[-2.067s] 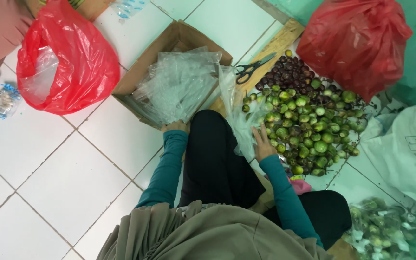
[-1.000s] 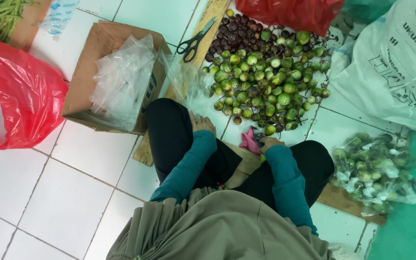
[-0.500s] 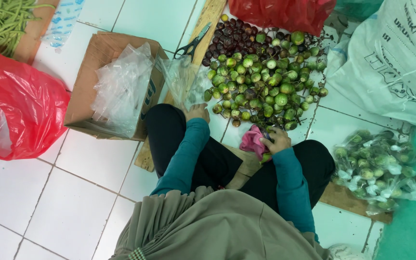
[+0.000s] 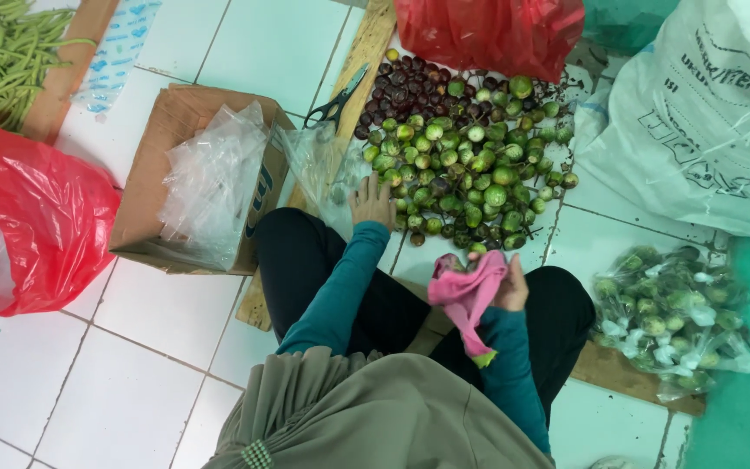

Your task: Bagging small green fruits into plastic bags and tying them with pink strips

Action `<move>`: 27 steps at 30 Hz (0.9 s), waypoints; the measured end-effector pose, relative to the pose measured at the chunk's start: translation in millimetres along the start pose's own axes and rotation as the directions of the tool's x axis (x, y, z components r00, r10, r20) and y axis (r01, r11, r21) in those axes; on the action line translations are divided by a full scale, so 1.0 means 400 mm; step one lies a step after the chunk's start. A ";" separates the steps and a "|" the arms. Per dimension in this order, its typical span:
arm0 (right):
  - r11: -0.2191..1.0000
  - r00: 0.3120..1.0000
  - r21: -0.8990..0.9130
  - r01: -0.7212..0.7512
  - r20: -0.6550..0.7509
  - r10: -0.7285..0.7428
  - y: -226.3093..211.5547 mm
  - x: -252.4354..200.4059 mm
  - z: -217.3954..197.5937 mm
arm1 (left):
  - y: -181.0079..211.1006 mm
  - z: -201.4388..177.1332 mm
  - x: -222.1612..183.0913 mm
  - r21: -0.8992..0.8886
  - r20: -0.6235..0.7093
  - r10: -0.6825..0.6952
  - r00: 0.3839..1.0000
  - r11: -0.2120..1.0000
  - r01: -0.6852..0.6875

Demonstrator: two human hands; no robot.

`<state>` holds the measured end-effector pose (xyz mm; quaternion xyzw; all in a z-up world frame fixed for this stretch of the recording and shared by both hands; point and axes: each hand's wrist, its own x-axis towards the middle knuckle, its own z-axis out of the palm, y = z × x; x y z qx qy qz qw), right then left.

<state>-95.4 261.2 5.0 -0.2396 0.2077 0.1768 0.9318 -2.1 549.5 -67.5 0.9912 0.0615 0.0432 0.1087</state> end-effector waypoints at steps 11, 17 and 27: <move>0.913 0.988 -0.398 -0.085 -0.149 0.028 0.043 0.102 -0.062 | -0.048 0.194 0.238 0.355 0.489 -0.058 0.870 0.925 -0.138; 0.824 0.996 -0.566 -0.015 -0.079 -0.036 0.038 0.123 -0.050 | -0.066 0.217 0.220 0.183 0.306 0.026 0.952 0.979 -0.086; 0.717 0.964 -0.697 0.018 -0.179 -0.198 0.119 0.038 0.065 | 0.079 0.153 -0.413 -0.828 0.422 -0.132 0.897 0.346 0.441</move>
